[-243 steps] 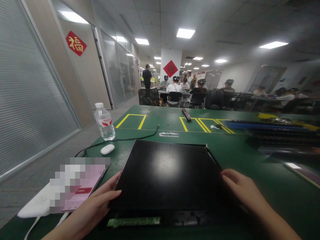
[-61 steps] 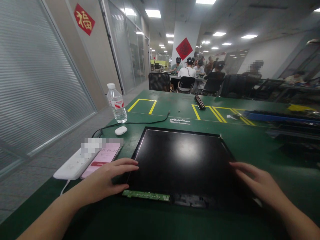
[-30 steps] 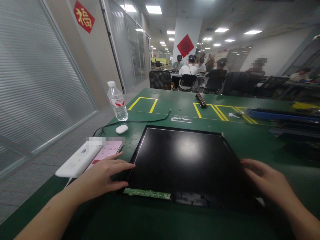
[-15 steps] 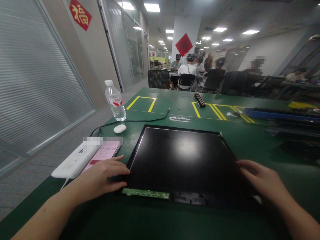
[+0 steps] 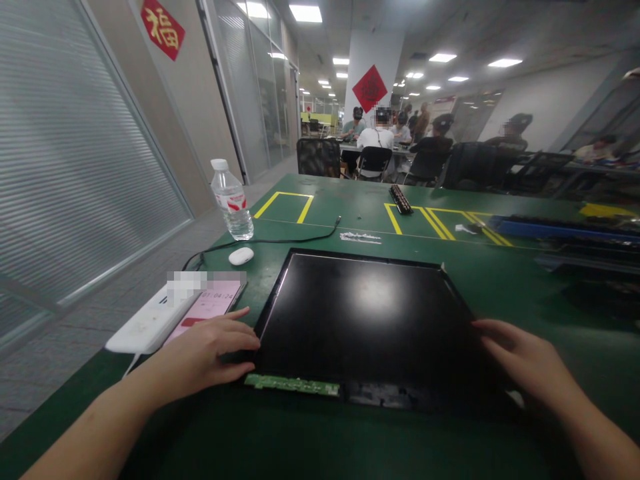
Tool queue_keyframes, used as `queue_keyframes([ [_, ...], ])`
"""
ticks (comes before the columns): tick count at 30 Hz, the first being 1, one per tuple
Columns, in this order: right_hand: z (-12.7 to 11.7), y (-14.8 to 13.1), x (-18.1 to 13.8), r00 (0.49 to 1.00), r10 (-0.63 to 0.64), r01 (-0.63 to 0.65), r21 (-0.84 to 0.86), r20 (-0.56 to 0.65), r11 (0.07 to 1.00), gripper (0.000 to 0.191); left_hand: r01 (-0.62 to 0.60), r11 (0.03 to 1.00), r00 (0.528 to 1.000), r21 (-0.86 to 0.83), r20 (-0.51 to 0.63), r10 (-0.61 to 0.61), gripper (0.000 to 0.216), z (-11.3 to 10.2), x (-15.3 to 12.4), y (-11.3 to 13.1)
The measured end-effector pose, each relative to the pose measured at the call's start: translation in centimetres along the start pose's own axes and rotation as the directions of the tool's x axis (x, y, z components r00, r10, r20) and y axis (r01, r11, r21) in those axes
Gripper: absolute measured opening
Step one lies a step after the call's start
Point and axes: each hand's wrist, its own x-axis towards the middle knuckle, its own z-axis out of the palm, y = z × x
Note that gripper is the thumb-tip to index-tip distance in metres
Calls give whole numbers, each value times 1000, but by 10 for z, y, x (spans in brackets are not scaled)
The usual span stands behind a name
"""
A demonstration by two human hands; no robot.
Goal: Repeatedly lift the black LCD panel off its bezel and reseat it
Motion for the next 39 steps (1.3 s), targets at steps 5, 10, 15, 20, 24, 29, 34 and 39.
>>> queue_keyframes([
  [5,0,1,0,999,26,-27,21,35,999,51,-55,998,998,6,-22,55,21,2,0,-2],
  [10,-1,3,2,998,-61,62,-24,30,998,46,-81,997,996,20,-31,81,19,4,1,-3],
  [15,-2,1,2,992,-114,116,-32,45,993,42,-90,996,995,14,-35,91,18,5,1,-3],
  [20,-1,-2,1,993,-116,117,-35,22,992,44,-66,998,998,9,-18,66,18,4,2,0],
  [24,-2,-4,0,991,-130,131,-44,23,990,44,-34,999,999,31,3,34,18,1,4,4],
  [29,-3,0,2,984,-175,176,-52,33,983,40,60,998,998,23,-8,-60,28,-2,5,9],
  [34,-3,3,4,979,-198,201,-84,44,976,42,187,979,979,80,-102,-178,39,6,8,8],
  [39,-4,3,5,979,-198,202,-128,47,971,46,287,948,952,139,-149,-267,51,15,13,11],
])
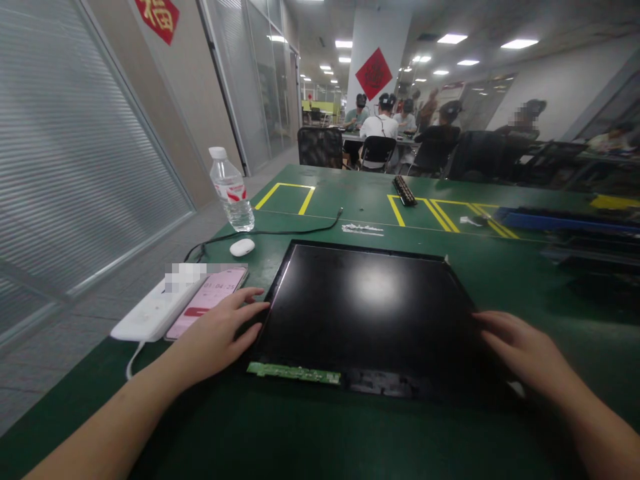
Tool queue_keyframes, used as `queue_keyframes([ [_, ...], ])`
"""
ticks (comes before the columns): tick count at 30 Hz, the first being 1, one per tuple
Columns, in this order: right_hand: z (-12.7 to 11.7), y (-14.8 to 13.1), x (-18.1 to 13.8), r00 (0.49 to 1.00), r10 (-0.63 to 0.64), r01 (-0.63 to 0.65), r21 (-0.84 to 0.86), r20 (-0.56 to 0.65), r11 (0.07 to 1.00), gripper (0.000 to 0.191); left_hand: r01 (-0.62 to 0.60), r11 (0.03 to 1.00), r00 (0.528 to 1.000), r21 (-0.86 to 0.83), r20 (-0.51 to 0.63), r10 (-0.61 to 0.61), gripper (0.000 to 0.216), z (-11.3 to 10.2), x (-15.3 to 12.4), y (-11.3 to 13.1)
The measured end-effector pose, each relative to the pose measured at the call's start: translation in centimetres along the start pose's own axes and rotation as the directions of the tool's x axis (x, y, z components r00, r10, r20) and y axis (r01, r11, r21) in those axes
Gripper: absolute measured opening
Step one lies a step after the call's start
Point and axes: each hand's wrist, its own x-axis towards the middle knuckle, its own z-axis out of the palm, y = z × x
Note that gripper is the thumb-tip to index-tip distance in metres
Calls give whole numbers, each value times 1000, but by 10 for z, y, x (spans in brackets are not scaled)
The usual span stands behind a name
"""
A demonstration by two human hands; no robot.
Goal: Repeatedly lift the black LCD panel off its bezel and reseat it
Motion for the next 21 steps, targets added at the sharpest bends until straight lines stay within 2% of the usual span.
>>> queue_keyframes([
  [6,-1,0,0,1000,-7,7,-11,9,1000,42,5,1000,1000,25,23,-5,53,4,1,11],
  [15,3,2,-1,1000,-15,15,5,-16,1000,43,-17,999,1000,-49,-25,16,55,28,-3,-10],
  [21,1,2,0,1000,-1,2,-17,18,1000,45,-25,997,999,-70,-33,23,55,33,-3,-13],
])
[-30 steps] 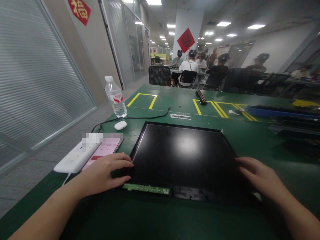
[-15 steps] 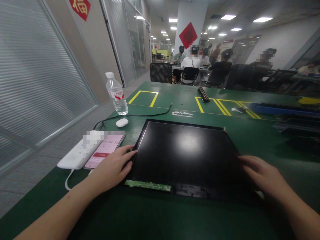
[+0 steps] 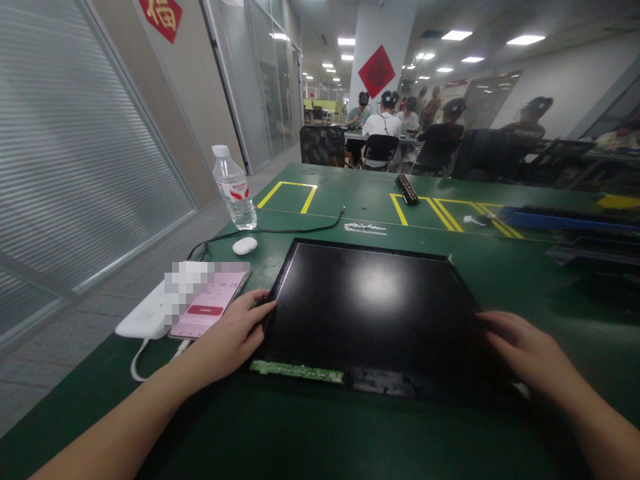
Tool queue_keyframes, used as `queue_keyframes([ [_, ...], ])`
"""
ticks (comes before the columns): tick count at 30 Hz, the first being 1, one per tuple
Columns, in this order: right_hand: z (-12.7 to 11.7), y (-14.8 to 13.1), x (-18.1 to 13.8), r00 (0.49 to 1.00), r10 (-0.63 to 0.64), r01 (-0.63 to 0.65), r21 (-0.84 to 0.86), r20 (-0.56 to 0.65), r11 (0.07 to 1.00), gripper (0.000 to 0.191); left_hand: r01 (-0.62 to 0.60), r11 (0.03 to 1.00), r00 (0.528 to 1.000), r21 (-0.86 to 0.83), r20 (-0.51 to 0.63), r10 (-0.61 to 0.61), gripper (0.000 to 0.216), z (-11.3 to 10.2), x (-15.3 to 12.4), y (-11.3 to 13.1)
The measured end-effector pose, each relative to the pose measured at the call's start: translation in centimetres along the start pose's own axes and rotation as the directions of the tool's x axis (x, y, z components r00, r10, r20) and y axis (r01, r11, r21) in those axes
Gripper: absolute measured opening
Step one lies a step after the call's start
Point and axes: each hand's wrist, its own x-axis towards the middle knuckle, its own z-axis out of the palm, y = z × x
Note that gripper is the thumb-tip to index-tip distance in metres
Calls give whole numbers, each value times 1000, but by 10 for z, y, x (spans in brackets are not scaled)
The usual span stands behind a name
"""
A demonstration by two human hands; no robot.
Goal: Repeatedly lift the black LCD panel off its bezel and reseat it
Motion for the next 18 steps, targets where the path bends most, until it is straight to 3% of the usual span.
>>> queue_keyframes([
  [10,6,2,-1,998,15,-12,55,-59,998,42,-23,999,999,-25,24,24,56,-4,0,-2],
  [18,7,-1,-2,997,20,-13,87,-76,996,43,52,998,996,20,67,-53,55,-22,1,17],
])
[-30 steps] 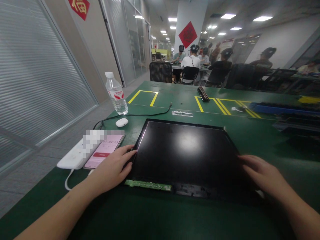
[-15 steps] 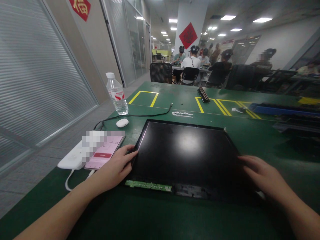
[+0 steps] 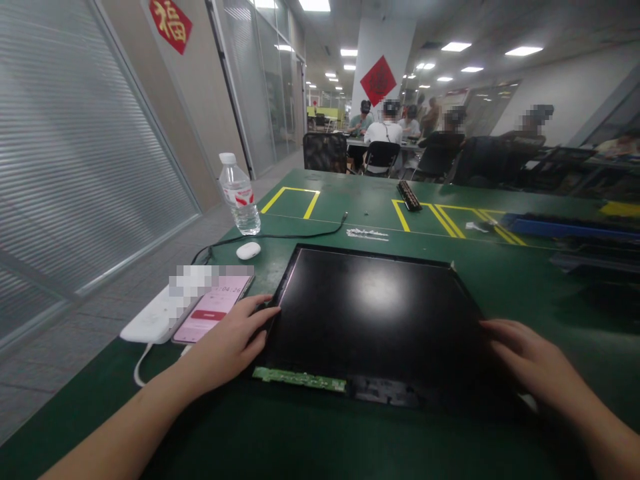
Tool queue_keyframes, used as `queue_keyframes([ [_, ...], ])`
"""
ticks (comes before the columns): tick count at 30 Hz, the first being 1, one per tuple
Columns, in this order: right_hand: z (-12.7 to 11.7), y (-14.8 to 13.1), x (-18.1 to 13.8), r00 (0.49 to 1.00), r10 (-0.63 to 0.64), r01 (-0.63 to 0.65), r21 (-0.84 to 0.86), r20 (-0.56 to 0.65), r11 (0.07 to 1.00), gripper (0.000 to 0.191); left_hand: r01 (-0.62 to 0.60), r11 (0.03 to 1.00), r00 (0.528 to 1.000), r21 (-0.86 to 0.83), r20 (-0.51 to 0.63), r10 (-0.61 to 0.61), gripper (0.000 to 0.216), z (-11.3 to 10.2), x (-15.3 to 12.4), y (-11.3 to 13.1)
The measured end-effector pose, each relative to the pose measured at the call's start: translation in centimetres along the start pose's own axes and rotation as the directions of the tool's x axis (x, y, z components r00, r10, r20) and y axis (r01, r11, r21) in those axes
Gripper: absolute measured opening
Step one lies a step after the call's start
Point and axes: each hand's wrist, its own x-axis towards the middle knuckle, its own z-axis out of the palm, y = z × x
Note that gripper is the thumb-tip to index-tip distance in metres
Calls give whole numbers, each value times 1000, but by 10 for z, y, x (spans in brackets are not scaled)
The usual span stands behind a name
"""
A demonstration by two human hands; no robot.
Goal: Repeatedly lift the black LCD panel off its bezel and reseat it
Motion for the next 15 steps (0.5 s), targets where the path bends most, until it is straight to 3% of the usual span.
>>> queue_keyframes([
  [8,0,-3,-3,999,54,-54,45,7,998,51,48,997,999,-58,-15,-49,68,0,5,6],
  [15,10,-2,-3,998,-31,34,56,-46,998,47,119,967,987,-227,-78,-140,67,6,6,2],
])
